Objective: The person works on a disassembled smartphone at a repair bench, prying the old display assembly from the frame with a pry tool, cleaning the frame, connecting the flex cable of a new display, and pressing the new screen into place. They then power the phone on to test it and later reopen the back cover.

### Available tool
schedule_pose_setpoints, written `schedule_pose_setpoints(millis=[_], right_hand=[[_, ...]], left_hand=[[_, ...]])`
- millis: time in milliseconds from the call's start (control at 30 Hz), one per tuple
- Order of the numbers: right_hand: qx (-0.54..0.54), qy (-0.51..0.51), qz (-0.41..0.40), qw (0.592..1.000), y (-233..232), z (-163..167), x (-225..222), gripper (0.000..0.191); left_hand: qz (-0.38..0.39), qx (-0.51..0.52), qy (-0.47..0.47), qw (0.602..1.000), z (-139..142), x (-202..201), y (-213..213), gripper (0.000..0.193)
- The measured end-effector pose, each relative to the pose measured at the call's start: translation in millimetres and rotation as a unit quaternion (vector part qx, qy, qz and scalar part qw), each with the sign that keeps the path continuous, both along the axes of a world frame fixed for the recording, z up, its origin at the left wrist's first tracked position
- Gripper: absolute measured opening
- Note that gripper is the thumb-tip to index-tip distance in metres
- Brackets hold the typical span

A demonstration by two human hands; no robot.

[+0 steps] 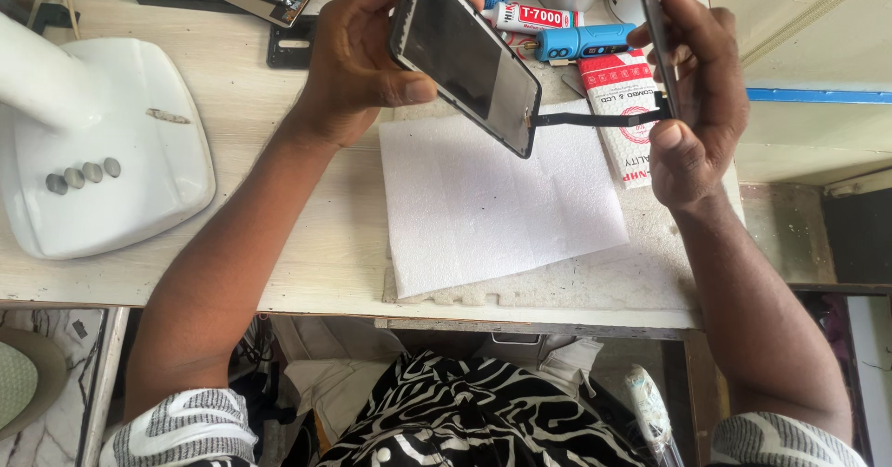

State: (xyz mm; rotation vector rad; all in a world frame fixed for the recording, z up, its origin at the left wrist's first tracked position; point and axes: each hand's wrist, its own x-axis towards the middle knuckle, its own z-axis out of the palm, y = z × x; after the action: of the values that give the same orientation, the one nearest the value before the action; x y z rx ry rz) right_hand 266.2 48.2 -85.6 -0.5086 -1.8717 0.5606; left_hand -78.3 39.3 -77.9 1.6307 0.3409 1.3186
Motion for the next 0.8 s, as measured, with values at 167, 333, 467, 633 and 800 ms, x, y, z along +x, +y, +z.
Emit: schedule_pose_setpoints(millis=[167, 333, 467, 633, 800], right_hand=[[0.010, -0.007, -0.009, 1.000, 3.6, -1.4, 3.2, 0.093], [0.012, -0.024, -0.027, 0.999, 1.7, -3.0, 2.2, 0.094], [-0.014, -0.006, -0.004, 1.000, -2.2, -3.2, -7.1, 0.097], [-0.027, -0.050, 0.013, 0.998, -9.6, -7.3, -19.9, 0.093], [-0.021, -0.111, 0.014, 0.994, -17.6, -14.1, -24.9, 0.085]], left_hand=[[0.009, 0.015, 0.007, 1.000, 0.6, 1.2, -1.6, 0.074], [0.027, 0.013, 0.012, 0.999, -2.2, 3.0, -1.2, 0.081], [0.028, 0.004, 0.018, 0.999, -8.4, 8.8, -2.4, 0.083], [0.008, -0.011, -0.009, 1.000, -8.6, 18.0, -5.4, 0.088], [0.007, -0.076, -0.043, 0.996, -7.3, 27.1, -13.6, 0.092]])
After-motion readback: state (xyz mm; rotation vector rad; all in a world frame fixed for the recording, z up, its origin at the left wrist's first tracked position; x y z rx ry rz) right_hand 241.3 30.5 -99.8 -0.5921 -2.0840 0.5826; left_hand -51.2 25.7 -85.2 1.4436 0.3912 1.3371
